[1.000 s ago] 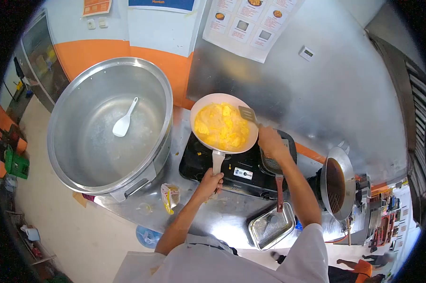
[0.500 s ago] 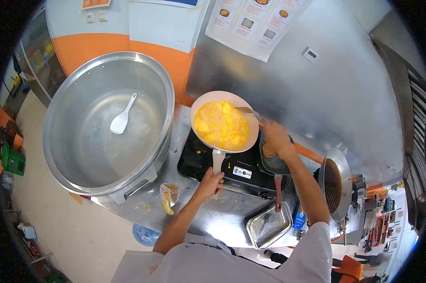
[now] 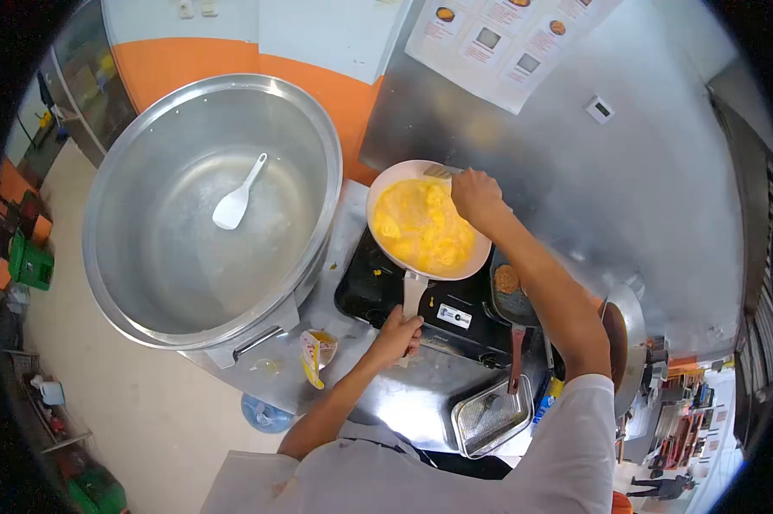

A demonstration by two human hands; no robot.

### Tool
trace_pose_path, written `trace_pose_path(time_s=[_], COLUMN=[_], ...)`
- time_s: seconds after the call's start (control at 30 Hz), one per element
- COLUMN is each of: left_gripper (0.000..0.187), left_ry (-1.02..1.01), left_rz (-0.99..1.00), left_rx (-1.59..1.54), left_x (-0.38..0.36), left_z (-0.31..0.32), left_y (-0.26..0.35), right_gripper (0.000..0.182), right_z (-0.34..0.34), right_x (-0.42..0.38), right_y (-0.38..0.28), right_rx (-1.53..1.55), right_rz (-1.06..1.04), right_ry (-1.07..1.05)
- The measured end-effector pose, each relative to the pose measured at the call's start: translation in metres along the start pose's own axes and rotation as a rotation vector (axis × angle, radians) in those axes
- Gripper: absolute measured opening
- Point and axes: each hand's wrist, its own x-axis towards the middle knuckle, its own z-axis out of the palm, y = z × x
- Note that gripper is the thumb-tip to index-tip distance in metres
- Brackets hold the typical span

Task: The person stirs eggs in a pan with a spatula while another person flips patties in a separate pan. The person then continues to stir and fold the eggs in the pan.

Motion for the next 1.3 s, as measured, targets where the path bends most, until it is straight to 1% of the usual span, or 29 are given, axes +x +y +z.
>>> trace_pose_path(time_s=[0.07, 0.13, 0.17, 0.23, 0.27, 0.33, 0.37, 0.4, 0.47, 0.5, 0.57, 0.6, 0.63, 0.7, 0.73, 0.8, 0.83, 0.9, 0.93, 0.97, 1.03, 1.07, 1.1, 1.13, 1.17, 1.3], left_gripper=[0.019, 0.019, 0.019, 0.019, 0.018, 0.017, 0.018, 0.018, 0.018, 0.018, 0.018, 0.018, 0.017, 0.017, 0.017, 0.017, 0.017, 0.019, 0.020, 0.020, 0.021, 0.021, 0.021, 0.021, 0.021, 0.021], left_ry=[0.005, 0.008, -0.001, 0.002, -0.001, 0.022, 0.013, 0.002, 0.020, 0.017, 0.007, 0.006, 0.004, 0.007, 0.009, 0.000, 0.005, 0.003, 0.007, 0.011, 0.008, 0.008, 0.014, 0.020, 0.021, 0.014], left_rz=[-0.004, -0.009, 0.006, 0.006, 0.022, 0.008, 0.027, 0.048, 0.024, 0.017, 0.007, 0.007, 0.012, -0.002, -0.021, -0.031, -0.031, -0.030, -0.038, -0.043, -0.048, -0.061, -0.069, -0.074, -0.082, -0.110], left_rx=[-0.009, -0.021, -0.011, -0.017, -0.011, -0.033, -0.035, -0.033, -0.050, -0.052, -0.072, -0.079, -0.083, -0.082, -0.080, -0.085, -0.099, -0.120, -0.145, -0.138, -0.146, -0.144, -0.137, -0.130, -0.129, -0.148], left_x=[0.000, 0.001, 0.002, 0.002, 0.001, 0.000, 0.002, 0.002, 0.000, 0.000, 0.002, 0.002, 0.002, 0.000, -0.002, -0.002, -0.001, -0.001, -0.001, 0.000, 0.001, 0.000, -0.002, -0.003, -0.003, -0.004], left_z=[0.000, 0.000, -0.002, -0.003, -0.002, -0.002, -0.003, -0.005, -0.004, -0.003, -0.003, -0.004, -0.003, -0.002, -0.002, -0.001, -0.001, 0.001, -0.001, -0.003, -0.002, -0.002, -0.001, -0.001, -0.002, -0.002], left_y=[0.001, 0.001, -0.001, -0.004, -0.003, -0.005, -0.006, -0.008, -0.008, -0.007, -0.008, -0.009, -0.009, -0.003, -0.003, -0.003, -0.002, -0.002, -0.001, -0.001, -0.004, -0.003, 0.002, 0.006, 0.006, 0.007], right_gripper=[0.019, 0.018, 0.018, 0.019, 0.019, 0.021, 0.022, 0.020, 0.018, 0.018, 0.030, 0.031, 0.031, 0.025, 0.025, 0.011, 0.011, 0.006, 0.008, 0.008, 0.012, 0.012, 0.012, 0.014, 0.014, 0.019], right_z=[0.006, 0.018, 0.026, 0.046, 0.058, 0.086, 0.077, 0.082, 0.080, 0.079, 0.078, 0.078, 0.076, 0.066, 0.058, 0.042, 0.041, 0.046, 0.048, 0.054, 0.064, 0.078, 0.098, 0.100, 0.105, 0.102], right_x=[0.007, 0.015, 0.024, 0.031, 0.034, 0.035, 0.023, 0.025, 0.038, 0.044, 0.052, 0.054, 0.060, 0.078, 0.084, 0.100, 0.107, 0.127, 0.139, 0.148, 0.159, 0.173, 0.198, 0.205, 0.206, 0.185], right_y=[-0.006, -0.010, -0.019, -0.034, -0.040, -0.047, -0.046, -0.041, -0.041, -0.035, -0.021, -0.018, -0.019, -0.026, -0.031, -0.041, -0.043, -0.049, -0.047, -0.048, -0.053, -0.052, -0.050, -0.053, -0.054, -0.066], right_rx=[-0.003, 0.005, 0.002, -0.136, -0.133, -0.472, -0.711, -0.887, -0.730, -0.727, -0.633, -0.719, -0.717, -0.803, -0.805, -0.666, -0.664, -0.815, -0.944, -0.935, -0.955, -0.951, -0.968, -0.978, -0.977, -0.940], right_rz=[0.004, 0.053, 0.028, 0.147, 0.124, 0.108, -0.031, -0.042, -0.009, -0.018, -0.186, -0.217, -0.217, -0.071, -0.060, 0.087, 0.099, 0.177, 0.212, 0.210, 0.376, 0.373, 0.552, 0.734, 0.731, 0.479], right_ry=[-0.029, -0.001, -0.011, 0.037, 0.014, 0.385, 0.455, 0.563, 0.373, 0.361, 0.145, 0.133, 0.127, -0.105, -0.111, -0.435, -0.432, -0.731, -0.918, -0.922, -1.032, -1.045, -1.224, -1.398, -1.406, -1.186])
